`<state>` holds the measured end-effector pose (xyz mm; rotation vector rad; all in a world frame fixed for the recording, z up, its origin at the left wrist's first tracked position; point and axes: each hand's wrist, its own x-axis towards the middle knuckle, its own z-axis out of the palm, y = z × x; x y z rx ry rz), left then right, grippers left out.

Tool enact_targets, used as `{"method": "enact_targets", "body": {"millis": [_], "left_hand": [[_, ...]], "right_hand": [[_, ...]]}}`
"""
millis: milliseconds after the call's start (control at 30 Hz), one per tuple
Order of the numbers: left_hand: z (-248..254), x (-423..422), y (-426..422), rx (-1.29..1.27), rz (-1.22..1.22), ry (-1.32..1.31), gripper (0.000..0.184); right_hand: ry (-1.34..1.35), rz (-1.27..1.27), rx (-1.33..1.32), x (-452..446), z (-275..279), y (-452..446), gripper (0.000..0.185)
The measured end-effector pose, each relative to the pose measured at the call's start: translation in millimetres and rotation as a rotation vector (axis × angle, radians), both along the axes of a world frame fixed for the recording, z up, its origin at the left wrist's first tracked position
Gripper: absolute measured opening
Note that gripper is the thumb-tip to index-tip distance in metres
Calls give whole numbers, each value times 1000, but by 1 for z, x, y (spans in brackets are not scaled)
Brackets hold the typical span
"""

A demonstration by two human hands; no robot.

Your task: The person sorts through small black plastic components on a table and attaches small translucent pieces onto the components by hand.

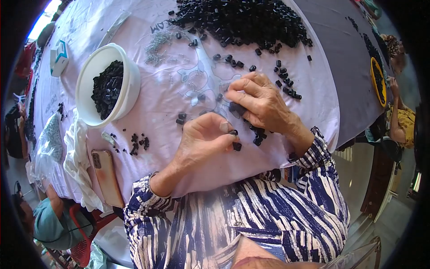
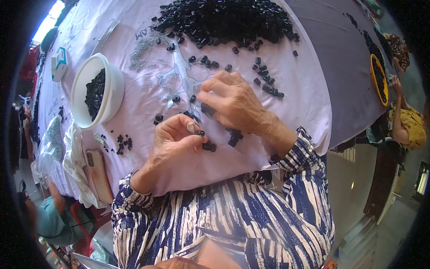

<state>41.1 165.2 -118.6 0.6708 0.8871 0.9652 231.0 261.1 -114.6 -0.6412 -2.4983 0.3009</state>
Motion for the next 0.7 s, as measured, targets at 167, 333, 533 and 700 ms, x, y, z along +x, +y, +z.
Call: {"method": "enact_targets", "body": {"millis": [167,333,533,700], "left_hand": [[-4,2,0,6,-27,-21,17],[-2,1,2,26,-45,-74,16],[-3,1,1,51,-67,-57,17],[-3,3,1,43,-38,-92,17]], "right_hand": [[161,-32,-192,7,-1,4,40],[-39,-105,-13,-5,-1,8,35],[88,-104,-103,-4,1,10,32],[-5,-173,-67,-9,-9,17,32]]}}
